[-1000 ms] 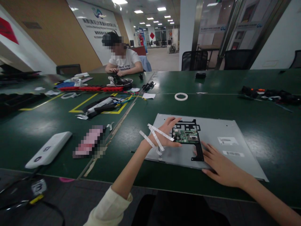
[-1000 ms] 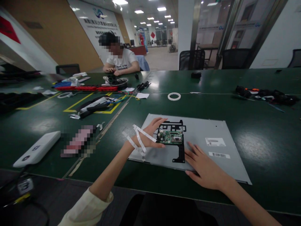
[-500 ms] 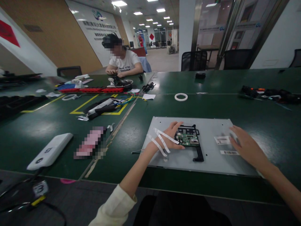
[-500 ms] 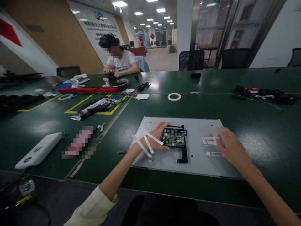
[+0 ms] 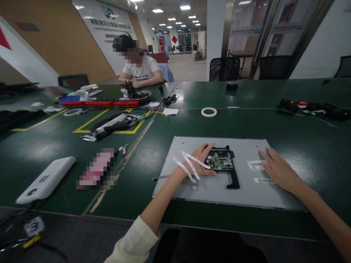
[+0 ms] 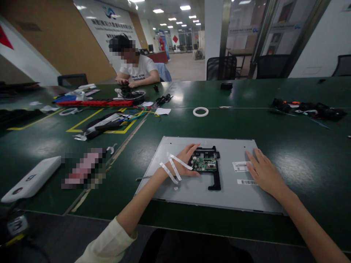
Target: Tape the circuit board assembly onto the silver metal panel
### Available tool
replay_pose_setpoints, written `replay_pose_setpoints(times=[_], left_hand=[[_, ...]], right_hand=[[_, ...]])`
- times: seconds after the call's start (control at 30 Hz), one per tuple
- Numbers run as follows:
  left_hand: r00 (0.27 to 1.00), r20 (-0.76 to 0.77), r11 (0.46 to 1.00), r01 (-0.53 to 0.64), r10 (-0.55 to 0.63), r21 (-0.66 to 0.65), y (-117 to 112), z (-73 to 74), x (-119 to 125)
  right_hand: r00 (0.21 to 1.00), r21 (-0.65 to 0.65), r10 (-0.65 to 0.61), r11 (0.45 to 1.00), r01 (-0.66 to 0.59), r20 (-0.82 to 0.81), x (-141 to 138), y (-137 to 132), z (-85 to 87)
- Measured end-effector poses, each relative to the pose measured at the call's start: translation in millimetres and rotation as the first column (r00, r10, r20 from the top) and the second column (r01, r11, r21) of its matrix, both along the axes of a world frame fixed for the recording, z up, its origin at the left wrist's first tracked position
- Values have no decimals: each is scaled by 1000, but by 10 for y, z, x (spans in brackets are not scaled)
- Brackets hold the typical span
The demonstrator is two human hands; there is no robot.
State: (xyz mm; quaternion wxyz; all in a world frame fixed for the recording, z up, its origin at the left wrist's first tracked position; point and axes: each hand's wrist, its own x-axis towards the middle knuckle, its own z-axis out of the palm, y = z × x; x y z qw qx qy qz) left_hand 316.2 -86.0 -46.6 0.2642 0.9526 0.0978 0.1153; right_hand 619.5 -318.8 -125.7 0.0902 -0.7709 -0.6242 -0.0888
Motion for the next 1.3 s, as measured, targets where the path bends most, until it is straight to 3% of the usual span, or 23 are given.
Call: replay_pose_setpoints(times=[0.53, 1.3], left_hand=[[998, -51, 995, -29, 34, 97, -20, -63, -34], [1000, 5, 1000, -22, 22, 11, 17, -50, -59]], right_hand=[[997, -6, -28, 1000, 28, -78, -146, -17, 25], [995, 1, -17, 1000, 17, -102, -98, -23, -37]])
